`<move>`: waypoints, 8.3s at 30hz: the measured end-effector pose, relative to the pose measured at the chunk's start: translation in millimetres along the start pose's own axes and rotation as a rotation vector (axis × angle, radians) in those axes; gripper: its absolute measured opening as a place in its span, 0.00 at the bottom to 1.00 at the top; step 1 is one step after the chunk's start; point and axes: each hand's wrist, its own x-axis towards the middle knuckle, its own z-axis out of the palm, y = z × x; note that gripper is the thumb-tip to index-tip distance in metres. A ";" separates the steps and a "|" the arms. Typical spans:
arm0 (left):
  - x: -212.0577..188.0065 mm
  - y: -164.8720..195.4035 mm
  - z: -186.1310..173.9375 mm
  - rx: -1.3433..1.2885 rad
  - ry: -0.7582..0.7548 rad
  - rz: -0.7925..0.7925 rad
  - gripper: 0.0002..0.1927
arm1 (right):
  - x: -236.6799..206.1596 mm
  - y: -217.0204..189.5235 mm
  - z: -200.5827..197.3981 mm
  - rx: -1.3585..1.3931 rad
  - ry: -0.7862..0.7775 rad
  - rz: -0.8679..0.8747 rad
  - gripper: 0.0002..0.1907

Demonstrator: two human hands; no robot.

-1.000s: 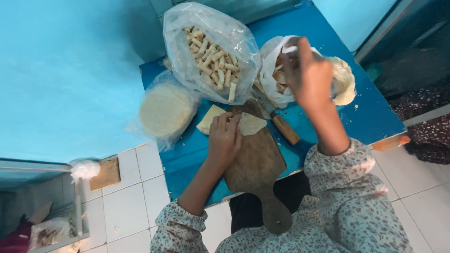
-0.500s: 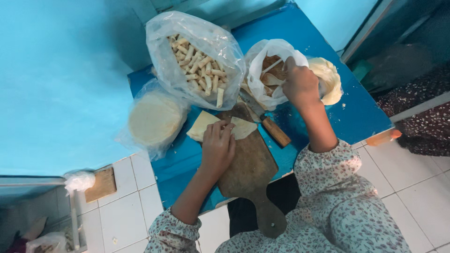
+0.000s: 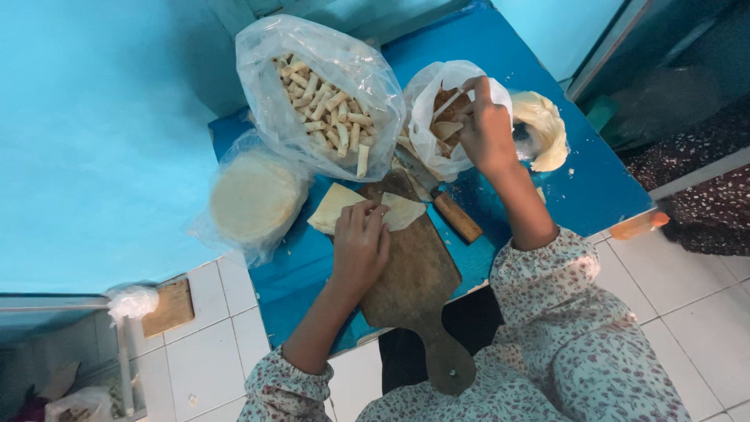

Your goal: The person folds triangular dough pieces by hand on a wooden board, dips some pieces into a bag of brown powder using a spoon, and places finished dough pieces into a plastic bag with other completed stick-shaped dough pieces. They work through dough pieces one at a time, arranging folded pieces on the board.

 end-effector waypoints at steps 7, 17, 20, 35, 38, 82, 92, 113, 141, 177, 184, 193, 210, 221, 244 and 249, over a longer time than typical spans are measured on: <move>0.0 0.6 -2.6 0.084 -0.016 -0.016 0.15 | 3.0 6.8 -8.5 0.060 0.116 0.095 0.24; -0.2 -0.6 -6.5 0.200 -0.118 -0.021 0.17 | 1.4 8.5 -12.7 0.016 0.072 0.084 0.24; -2.3 -2.3 -4.6 0.236 -0.105 -0.009 0.17 | -2.0 3.2 -0.3 -0.034 0.074 -0.018 0.25; -10.8 -9.8 8.3 0.378 -0.059 0.029 0.10 | 3.3 28.3 -28.3 0.344 0.108 0.203 0.20; -10.7 -9.8 9.3 0.374 -0.060 0.034 0.11 | 1.7 33.0 -45.9 0.536 0.060 0.207 0.20; -1.9 2.1 0.6 0.279 -0.020 0.040 0.15 | -44.6 -61.9 -49.8 0.287 0.026 -0.248 0.22; -3.3 -1.0 10.0 -0.019 0.065 0.040 0.10 | -26.8 -77.6 -52.4 -0.572 0.390 -0.405 0.27; -1.2 -4.7 15.0 -0.160 -0.011 0.027 0.20 | -69.9 -90.2 3.4 0.403 -0.592 -0.064 0.24; -2.7 -5.0 19.5 -0.150 -0.021 0.028 0.19 | -61.0 -80.1 -6.4 0.264 -0.568 0.135 0.32; -3.1 -5.9 19.2 -0.179 -0.045 -0.018 0.22 | -62.2 -94.5 -15.6 0.282 -0.771 -0.070 0.30; 2.5 -9.6 8.5 -0.189 -0.114 0.043 0.33 | -66.7 -85.2 -3.9 0.246 -0.704 -0.178 0.27; 2.3 -13.1 15.9 -0.215 -0.125 0.015 0.24 | -61.7 -81.2 -0.5 0.425 -0.650 -0.028 0.29; 4.7 -12.3 24.8 -0.197 -0.032 -0.081 0.26 | -66.7 -78.3 13.7 0.374 -0.636 -0.088 0.29; 11.2 -13.1 12.7 -0.090 -0.030 0.032 0.24 | -57.5 -81.5 0.4 0.134 -0.566 -0.488 0.24; 21.8 -6.9 8.1 -0.054 0.002 0.000 0.05 | -58.1 -75.8 12.2 0.092 -0.480 -0.537 0.20; 22.5 -8.3 7.2 -0.057 -0.022 0.019 0.08 | -57.1 -77.7 12.0 0.085 -0.502 -0.526 0.20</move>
